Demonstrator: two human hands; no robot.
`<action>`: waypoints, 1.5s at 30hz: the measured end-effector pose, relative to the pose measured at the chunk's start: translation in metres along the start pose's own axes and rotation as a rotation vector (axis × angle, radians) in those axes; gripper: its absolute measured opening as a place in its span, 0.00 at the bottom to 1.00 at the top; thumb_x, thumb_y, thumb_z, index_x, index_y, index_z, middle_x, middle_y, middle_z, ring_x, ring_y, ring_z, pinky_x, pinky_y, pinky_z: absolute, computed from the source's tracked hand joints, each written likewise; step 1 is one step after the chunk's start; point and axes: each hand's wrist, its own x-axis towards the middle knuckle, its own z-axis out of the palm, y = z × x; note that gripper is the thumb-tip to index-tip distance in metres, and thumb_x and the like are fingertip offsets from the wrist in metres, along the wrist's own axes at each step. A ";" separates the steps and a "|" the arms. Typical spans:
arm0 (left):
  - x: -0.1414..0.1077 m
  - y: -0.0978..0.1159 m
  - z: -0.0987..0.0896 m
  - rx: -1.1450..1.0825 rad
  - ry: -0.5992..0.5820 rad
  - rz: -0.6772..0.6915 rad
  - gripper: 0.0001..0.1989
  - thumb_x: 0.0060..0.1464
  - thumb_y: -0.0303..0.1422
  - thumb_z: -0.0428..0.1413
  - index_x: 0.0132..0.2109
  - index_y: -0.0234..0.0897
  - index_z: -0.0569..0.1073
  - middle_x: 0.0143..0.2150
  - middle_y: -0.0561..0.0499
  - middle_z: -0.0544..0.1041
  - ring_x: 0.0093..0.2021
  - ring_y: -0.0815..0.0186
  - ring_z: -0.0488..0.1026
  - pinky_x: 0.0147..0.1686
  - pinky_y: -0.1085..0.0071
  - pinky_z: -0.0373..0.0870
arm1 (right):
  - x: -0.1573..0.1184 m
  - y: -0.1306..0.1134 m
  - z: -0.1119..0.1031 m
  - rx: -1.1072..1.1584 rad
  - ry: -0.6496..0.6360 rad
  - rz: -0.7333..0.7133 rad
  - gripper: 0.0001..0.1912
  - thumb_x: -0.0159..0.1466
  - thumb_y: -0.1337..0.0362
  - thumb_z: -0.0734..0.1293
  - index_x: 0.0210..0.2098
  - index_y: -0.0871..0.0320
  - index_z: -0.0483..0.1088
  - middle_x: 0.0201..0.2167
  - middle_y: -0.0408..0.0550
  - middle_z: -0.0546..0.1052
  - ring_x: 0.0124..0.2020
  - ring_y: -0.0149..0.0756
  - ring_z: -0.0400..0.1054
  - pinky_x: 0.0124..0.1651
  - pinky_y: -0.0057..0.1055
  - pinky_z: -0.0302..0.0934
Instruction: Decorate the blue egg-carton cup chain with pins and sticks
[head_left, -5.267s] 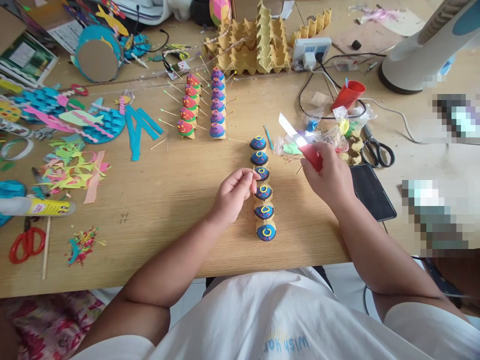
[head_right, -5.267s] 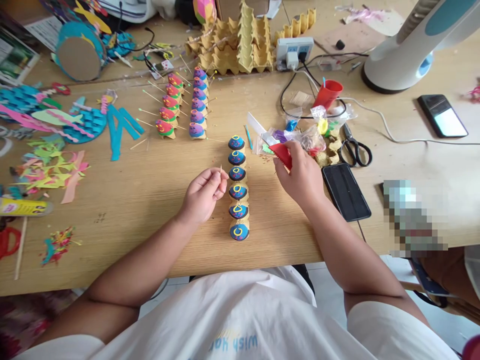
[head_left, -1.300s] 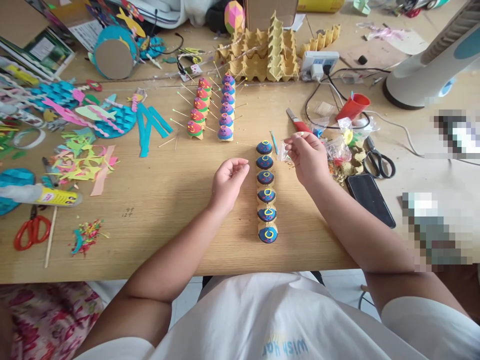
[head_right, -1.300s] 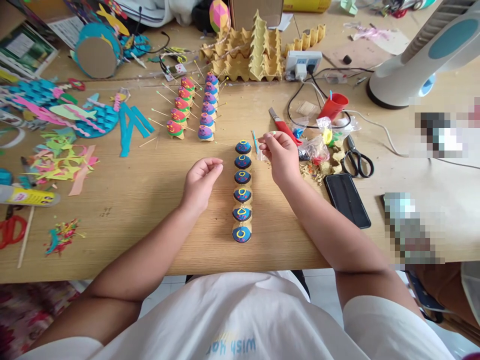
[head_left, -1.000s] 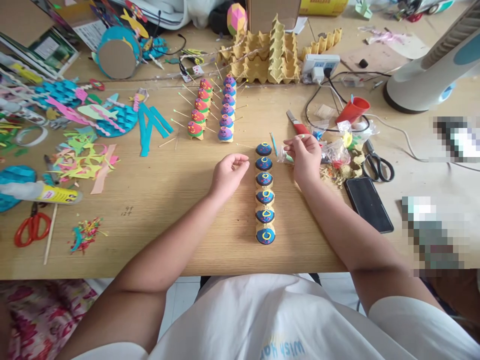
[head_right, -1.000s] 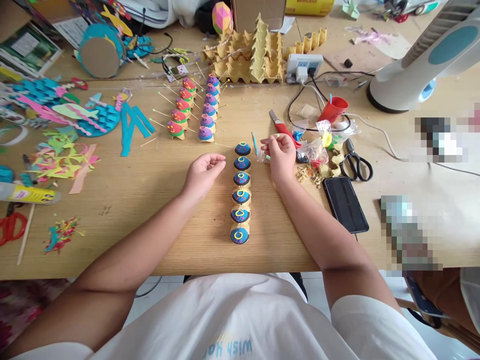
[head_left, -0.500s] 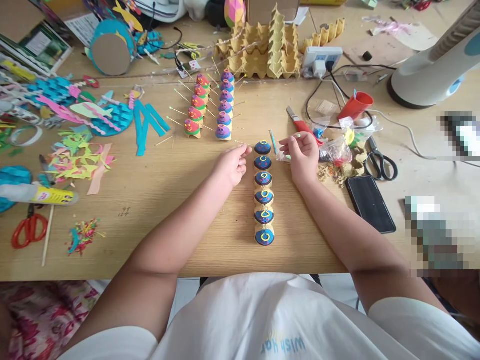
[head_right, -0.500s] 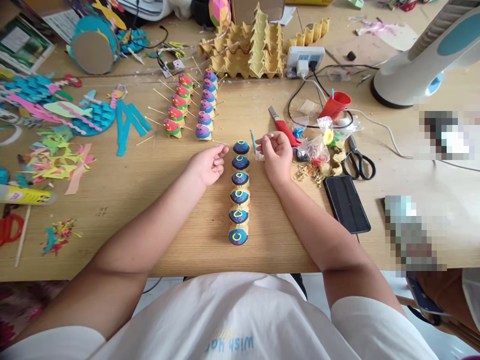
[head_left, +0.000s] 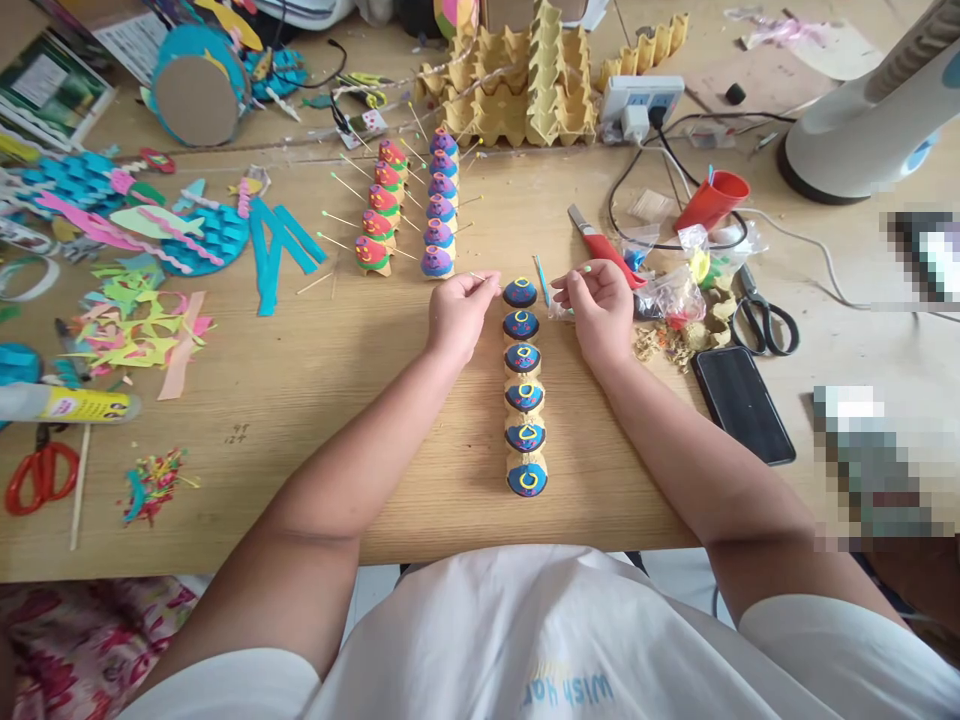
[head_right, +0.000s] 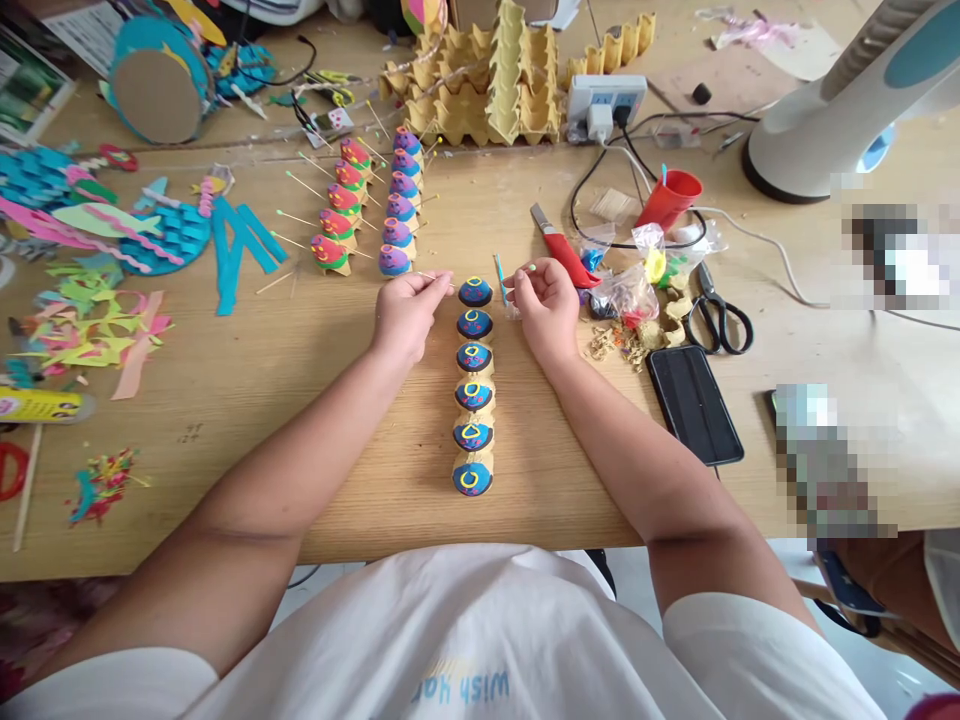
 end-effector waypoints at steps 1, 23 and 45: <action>0.001 -0.004 -0.001 0.021 -0.012 0.027 0.10 0.60 0.28 0.63 0.29 0.36 0.80 0.40 0.49 0.86 0.42 0.70 0.80 0.42 0.77 0.73 | 0.000 0.001 0.000 -0.005 -0.005 -0.002 0.30 0.62 0.33 0.74 0.38 0.51 0.64 0.33 0.39 0.81 0.31 0.29 0.76 0.36 0.29 0.75; 0.010 -0.015 -0.010 0.313 -0.140 0.394 0.15 0.72 0.41 0.55 0.38 0.39 0.77 0.39 0.51 0.85 0.42 0.65 0.81 0.49 0.70 0.73 | 0.001 -0.003 0.003 -0.238 -0.089 0.020 0.23 0.67 0.39 0.72 0.38 0.51 0.67 0.34 0.47 0.82 0.29 0.36 0.75 0.32 0.38 0.74; 0.001 -0.008 -0.009 0.288 -0.146 0.309 0.17 0.70 0.45 0.56 0.36 0.41 0.75 0.39 0.50 0.85 0.44 0.65 0.80 0.52 0.70 0.73 | 0.001 -0.004 0.005 -0.168 -0.072 0.050 0.20 0.64 0.45 0.77 0.36 0.51 0.69 0.31 0.43 0.82 0.27 0.32 0.74 0.28 0.33 0.73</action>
